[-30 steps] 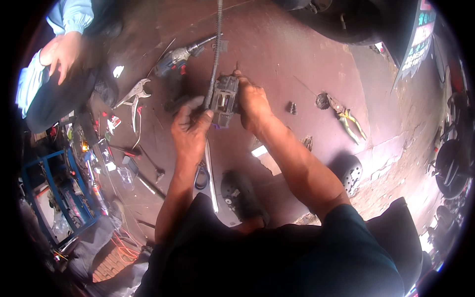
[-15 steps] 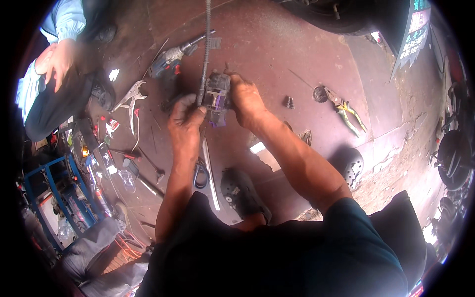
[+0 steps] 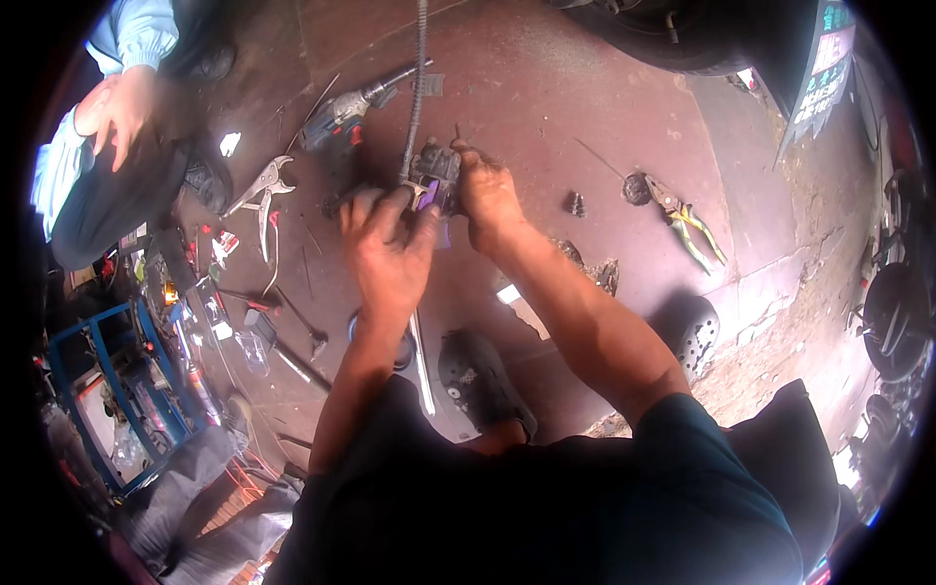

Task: The person disassembles a brake caliper by removing the old brake pads using pliers and scissors, aligns new brake pads together by hand, and installs the new pads into the brake caliper.

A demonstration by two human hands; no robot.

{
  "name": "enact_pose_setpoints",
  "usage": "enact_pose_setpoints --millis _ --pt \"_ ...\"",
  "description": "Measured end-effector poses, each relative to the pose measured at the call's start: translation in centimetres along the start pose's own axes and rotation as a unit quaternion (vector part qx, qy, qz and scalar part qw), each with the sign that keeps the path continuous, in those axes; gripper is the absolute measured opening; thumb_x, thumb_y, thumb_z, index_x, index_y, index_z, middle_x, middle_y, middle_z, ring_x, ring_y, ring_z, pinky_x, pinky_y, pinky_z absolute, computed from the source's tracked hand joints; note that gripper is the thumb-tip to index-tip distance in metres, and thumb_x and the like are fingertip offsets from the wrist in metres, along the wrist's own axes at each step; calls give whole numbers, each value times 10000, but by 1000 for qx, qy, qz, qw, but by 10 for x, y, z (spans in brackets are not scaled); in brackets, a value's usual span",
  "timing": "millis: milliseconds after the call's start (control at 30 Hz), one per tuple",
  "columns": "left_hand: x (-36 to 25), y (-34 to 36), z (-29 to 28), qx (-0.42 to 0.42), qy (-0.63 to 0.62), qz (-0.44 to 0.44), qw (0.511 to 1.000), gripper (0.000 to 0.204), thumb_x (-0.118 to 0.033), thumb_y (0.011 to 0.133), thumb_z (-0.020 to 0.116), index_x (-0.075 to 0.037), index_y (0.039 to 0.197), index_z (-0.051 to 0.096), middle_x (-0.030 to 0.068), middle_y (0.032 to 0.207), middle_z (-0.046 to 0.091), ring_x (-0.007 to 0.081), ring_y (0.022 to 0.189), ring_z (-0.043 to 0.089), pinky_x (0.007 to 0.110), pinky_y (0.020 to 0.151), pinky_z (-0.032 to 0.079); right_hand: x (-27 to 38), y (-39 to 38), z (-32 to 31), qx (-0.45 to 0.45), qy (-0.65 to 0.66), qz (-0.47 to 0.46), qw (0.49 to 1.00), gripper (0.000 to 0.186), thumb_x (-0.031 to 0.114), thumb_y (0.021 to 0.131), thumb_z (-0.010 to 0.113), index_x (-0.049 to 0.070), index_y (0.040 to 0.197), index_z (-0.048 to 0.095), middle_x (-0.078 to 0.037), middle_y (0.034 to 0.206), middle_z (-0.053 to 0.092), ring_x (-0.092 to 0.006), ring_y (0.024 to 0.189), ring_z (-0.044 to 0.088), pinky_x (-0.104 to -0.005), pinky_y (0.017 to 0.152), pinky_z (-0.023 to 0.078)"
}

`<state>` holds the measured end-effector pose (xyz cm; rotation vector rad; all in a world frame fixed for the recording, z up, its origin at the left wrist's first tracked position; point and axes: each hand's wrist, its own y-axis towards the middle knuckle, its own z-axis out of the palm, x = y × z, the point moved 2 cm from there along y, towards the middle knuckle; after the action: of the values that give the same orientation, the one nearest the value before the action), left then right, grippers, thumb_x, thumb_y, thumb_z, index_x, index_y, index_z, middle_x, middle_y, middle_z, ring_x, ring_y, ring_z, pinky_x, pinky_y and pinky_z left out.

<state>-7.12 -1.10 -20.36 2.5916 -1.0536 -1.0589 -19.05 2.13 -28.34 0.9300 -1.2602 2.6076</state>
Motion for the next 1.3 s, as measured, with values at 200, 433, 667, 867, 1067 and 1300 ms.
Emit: enact_pose_setpoints --millis 200,433,667,867,1067,1300 --pt "14 -7 -12 -74 -171 -72 980 211 -36 731 731 3 925 658 98 920 599 238 862 563 350 772 454 -2 9 -4 -67 6 -18 998 409 289 934 510 8 1224 575 -139 1033 656 -208 875 623 -327 772 482" --pt "34 -56 -22 5 -228 -347 910 191 3 800 696 58 977 648 76 1001 604 124 830 571 251 725 467 18 44 -41 -84 -257 -163 949 344 258 915 478 33 1134 619 -132 1073 650 -196 941 632 -331 831 492" --pt "47 -86 -2 55 -58 -34 996 307 -22 712 729 -44 1013 670 102 964 586 298 837 591 377 750 507 39 58 -73 -149 -405 -217 875 366 312 922 526 4 1052 674 -110 871 673 -149 757 595 -295 646 482" --pt "52 -107 9 136 82 143 977 326 -111 725 693 -113 1051 682 60 931 574 270 824 554 379 683 494 37 -16 -82 -137 -381 -276 872 495 467 923 520 12 1049 670 -106 750 649 -158 664 615 -292 626 510" --pt "48 -92 13 114 50 168 978 350 -87 709 694 -103 1059 678 60 911 572 260 771 553 369 653 494 -8 -43 -98 32 -626 -369 687 147 163 836 583 96 928 676 -88 940 667 -331 825 647 -425 705 531" --pt "50 -96 5 141 36 183 972 392 -67 674 699 -97 1064 674 61 898 567 249 763 550 370 660 490 -13 -22 -105 56 -731 -390 558 174 85 746 560 91 893 653 -96 1038 622 -306 862 626 -421 704 537"
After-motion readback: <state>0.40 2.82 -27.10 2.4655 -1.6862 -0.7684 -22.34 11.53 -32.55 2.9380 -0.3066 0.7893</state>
